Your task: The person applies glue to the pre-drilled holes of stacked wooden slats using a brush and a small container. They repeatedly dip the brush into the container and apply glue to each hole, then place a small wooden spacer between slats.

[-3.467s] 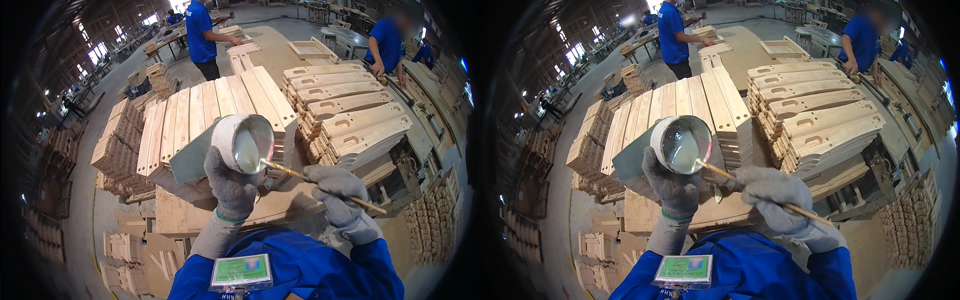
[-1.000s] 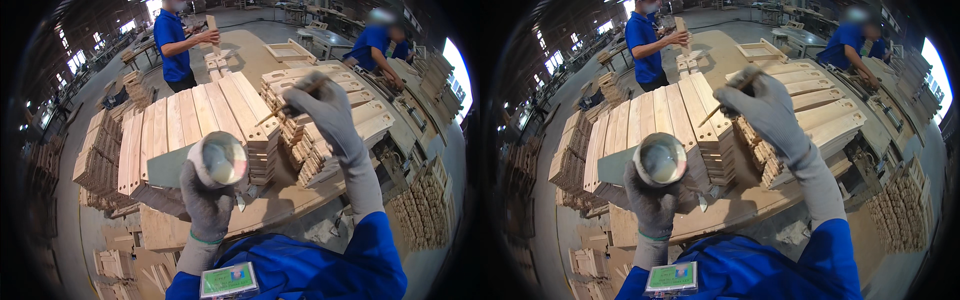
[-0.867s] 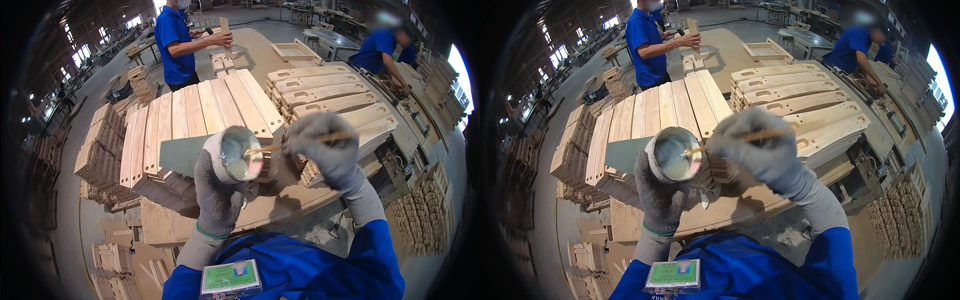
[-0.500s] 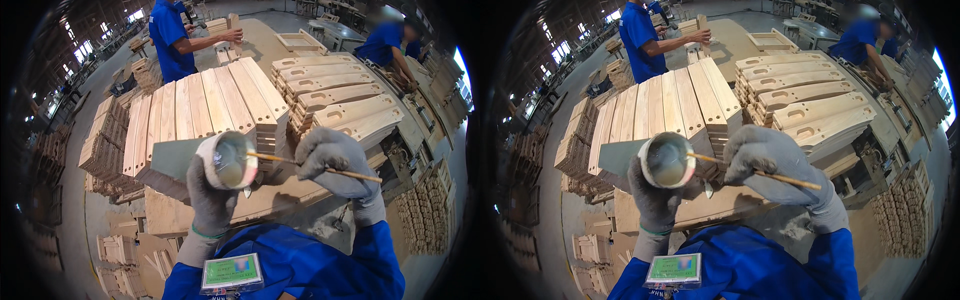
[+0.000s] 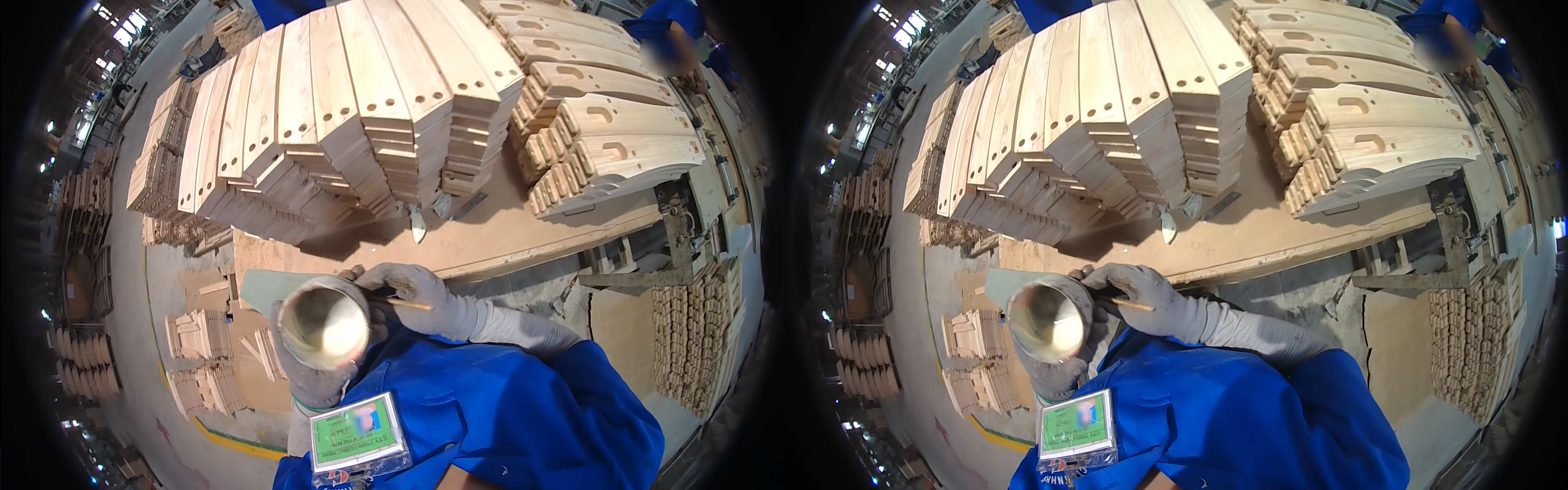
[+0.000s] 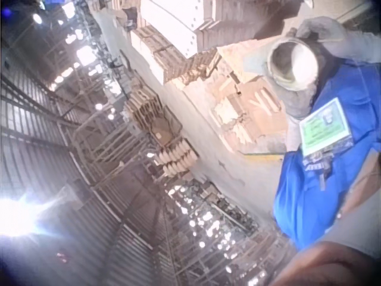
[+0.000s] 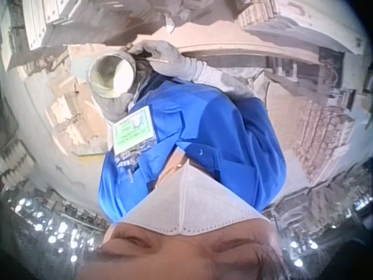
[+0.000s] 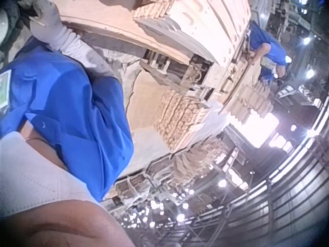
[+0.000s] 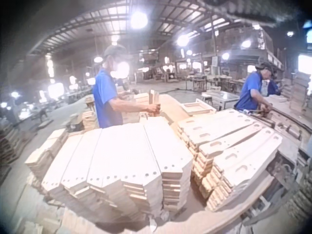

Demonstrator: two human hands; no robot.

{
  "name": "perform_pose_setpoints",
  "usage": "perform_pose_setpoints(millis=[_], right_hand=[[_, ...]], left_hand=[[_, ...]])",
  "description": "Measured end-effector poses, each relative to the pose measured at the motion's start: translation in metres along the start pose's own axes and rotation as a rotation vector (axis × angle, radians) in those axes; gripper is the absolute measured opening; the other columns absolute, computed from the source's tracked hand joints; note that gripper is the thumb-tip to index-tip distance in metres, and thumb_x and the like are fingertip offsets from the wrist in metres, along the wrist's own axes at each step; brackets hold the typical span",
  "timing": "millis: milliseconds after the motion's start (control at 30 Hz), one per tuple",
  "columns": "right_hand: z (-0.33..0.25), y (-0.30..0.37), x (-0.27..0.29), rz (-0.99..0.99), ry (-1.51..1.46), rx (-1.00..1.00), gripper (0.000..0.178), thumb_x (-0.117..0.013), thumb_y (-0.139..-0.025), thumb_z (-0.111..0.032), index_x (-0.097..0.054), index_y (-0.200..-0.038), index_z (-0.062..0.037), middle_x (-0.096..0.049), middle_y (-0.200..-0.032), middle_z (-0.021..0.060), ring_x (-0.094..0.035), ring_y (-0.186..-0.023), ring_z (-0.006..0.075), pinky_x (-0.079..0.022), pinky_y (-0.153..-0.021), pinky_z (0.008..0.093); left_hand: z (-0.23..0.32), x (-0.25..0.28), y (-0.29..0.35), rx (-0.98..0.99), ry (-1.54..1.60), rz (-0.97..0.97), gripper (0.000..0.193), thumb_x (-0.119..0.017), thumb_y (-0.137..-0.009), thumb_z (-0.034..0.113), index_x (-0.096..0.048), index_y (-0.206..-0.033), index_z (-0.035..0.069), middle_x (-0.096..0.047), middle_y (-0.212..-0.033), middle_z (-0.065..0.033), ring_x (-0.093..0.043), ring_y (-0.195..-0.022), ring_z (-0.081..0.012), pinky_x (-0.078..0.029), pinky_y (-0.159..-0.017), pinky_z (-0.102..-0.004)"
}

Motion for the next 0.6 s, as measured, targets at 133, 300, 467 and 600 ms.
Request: perform_pose_setpoints(millis=[133,300,467,600], right_hand=[[0.054,0.001,0.034,-0.180,0.691,-0.277,0.031,-0.045,-0.088,-0.006,-0.056,-0.116,-0.0084,-0.061,-0.112,0.0109,-0.061,-0.100,0.0278,-0.048,-0.088,0.0366],[0.109,-0.003,0.084,-0.340,1.289,-0.149,0.039,-0.047,-0.082,-0.007,-0.056,-0.119,-0.0138,-0.064,-0.099,0.0112,-0.064,-0.079,0.0289,-0.051,-0.069,0.0386],[0.157,0.010,0.100,-0.303,1.428,-0.291,0.033,-0.052,-0.082,-0.010,-0.058,-0.114,-0.0142,-0.063,-0.085,0.0115,-0.062,-0.069,0.0294,-0.050,-0.059,0.0393],[0.143,0.011,0.082,0.050,1.233,-0.236,0.026,-0.062,-0.079,-0.019,-0.062,-0.104,-0.0129,-0.063,-0.079,0.0114,-0.062,-0.072,0.0289,-0.049,-0.064,0.0394]], left_hand=[[0.046,0.019,0.006,-0.474,-0.597,0.184,0.048,-0.048,-0.091,0.027,-0.039,-0.127,-0.004,-0.049,-0.122,-0.0238,-0.056,-0.093,-0.0255,-0.052,-0.076,-0.0334],[0.059,0.072,0.009,-0.406,-0.441,0.274,0.049,-0.044,-0.093,0.026,-0.033,-0.134,0.001,-0.041,-0.131,-0.0262,-0.050,-0.097,-0.0271,-0.051,-0.081,-0.0356],[0.072,0.108,0.006,-0.493,-0.437,0.292,0.046,-0.043,-0.094,0.021,-0.032,-0.134,0.000,-0.042,-0.130,-0.0270,-0.053,-0.098,-0.0274,-0.053,-0.080,-0.0350],[0.079,0.142,0.008,-0.421,-0.003,0.293,0.047,-0.044,-0.094,0.019,-0.031,-0.135,0.000,-0.043,-0.128,-0.0253,-0.054,-0.100,-0.0280,-0.053,-0.082,-0.0349]])
Point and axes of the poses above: each hand's wrist, its own y-axis away from the middle knuckle, its own x-axis out of the back of the hand, z = x × y, the point moved 6 cm from there along -y, towards the middle knuckle
